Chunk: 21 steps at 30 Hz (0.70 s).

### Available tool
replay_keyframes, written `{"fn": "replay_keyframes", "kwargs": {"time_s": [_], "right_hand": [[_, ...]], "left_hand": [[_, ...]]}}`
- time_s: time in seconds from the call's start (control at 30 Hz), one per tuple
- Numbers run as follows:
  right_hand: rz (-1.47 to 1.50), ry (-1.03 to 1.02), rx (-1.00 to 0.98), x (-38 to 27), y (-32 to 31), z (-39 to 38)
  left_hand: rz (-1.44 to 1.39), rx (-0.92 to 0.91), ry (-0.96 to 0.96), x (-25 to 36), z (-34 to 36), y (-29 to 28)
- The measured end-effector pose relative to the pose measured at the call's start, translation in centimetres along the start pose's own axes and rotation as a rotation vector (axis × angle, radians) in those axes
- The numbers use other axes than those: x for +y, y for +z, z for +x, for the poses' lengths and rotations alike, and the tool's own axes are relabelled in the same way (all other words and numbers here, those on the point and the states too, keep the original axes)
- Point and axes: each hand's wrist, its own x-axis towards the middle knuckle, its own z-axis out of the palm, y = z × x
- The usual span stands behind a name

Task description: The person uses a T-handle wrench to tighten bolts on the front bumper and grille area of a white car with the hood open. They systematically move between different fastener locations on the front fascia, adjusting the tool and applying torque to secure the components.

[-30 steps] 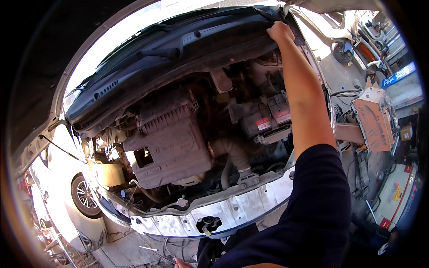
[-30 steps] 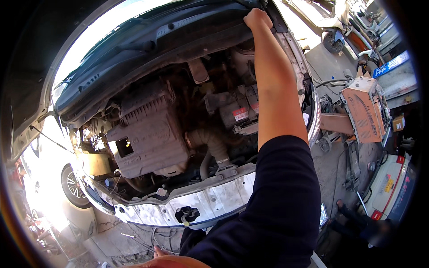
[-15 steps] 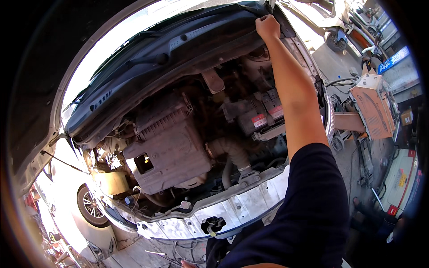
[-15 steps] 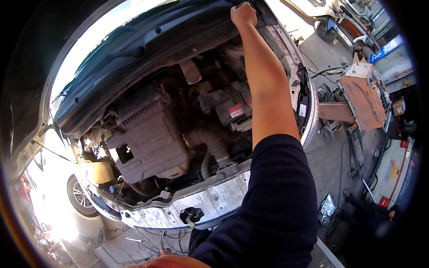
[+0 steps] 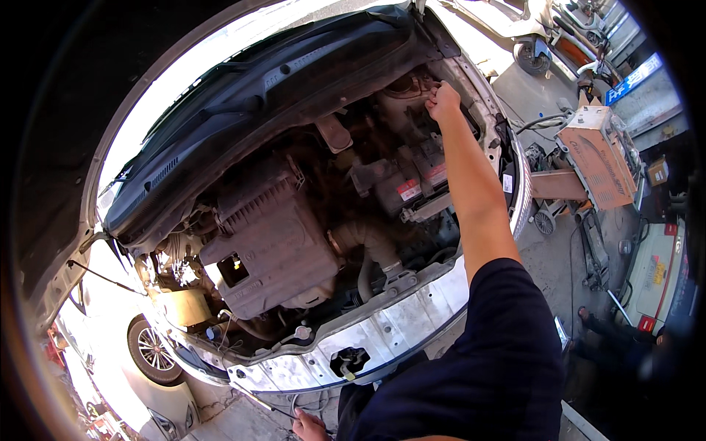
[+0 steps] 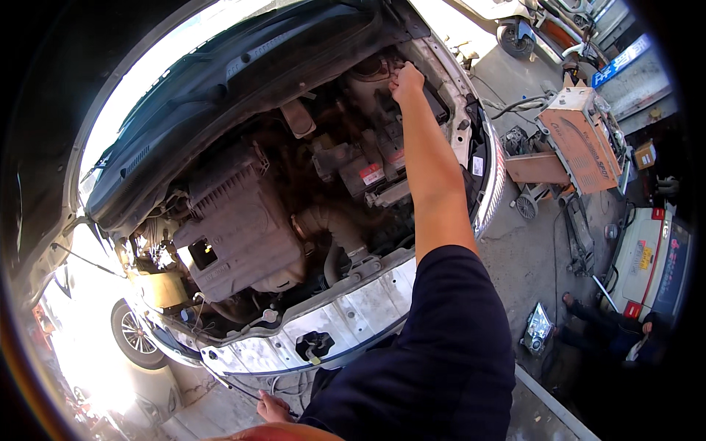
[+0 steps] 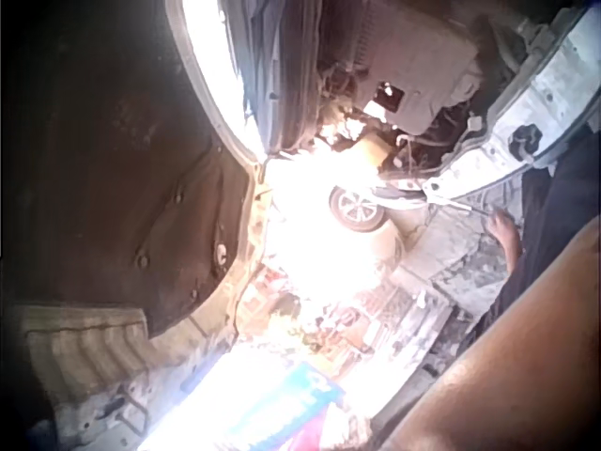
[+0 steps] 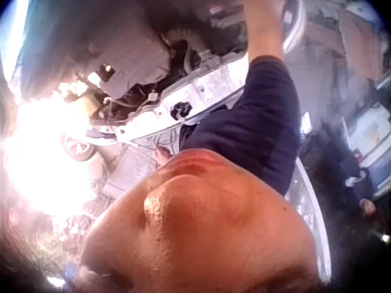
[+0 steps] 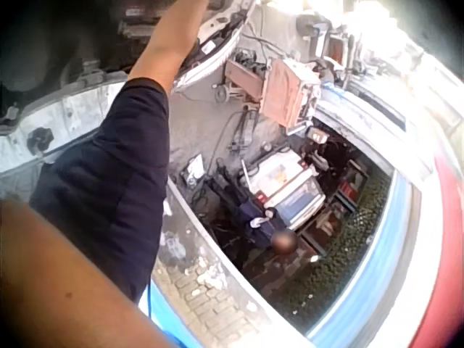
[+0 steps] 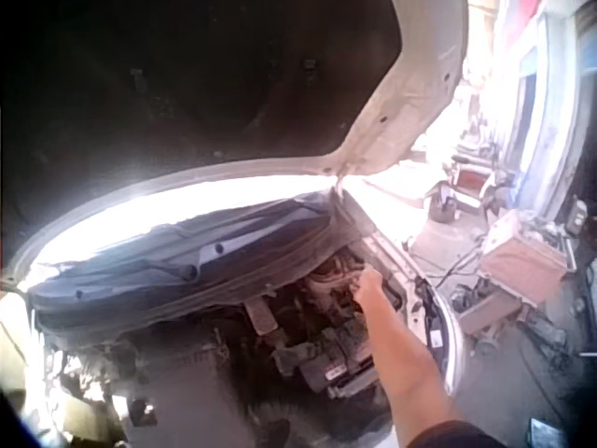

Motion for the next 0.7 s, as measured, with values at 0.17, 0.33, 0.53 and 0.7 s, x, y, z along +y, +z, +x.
{"fn": "replay_keyframes", "kwargs": {"time_s": [0.17, 0.33, 0.53, 0.7], "right_hand": [[0.089, -0.22, 0.009, -1.1, -6.7, -4.6], [0.13, -0.188, 0.113, -2.4, -12.3, -9.5], [0.106, -0.104, 0.064, -1.4, -13.1, -18.1], [0.183, 0.237, -0.222, 3.9, -14.1, -31.6]], "left_hand": [[0.128, -0.022, -0.009, 2.5, -0.8, -0.2], [0.187, -0.092, 0.033, 4.3, -1.5, 0.7], [0.181, -0.111, 0.035, 5.6, -2.5, 2.5], [0.155, -0.155, -0.021, 7.0, -3.2, 3.6]]}}
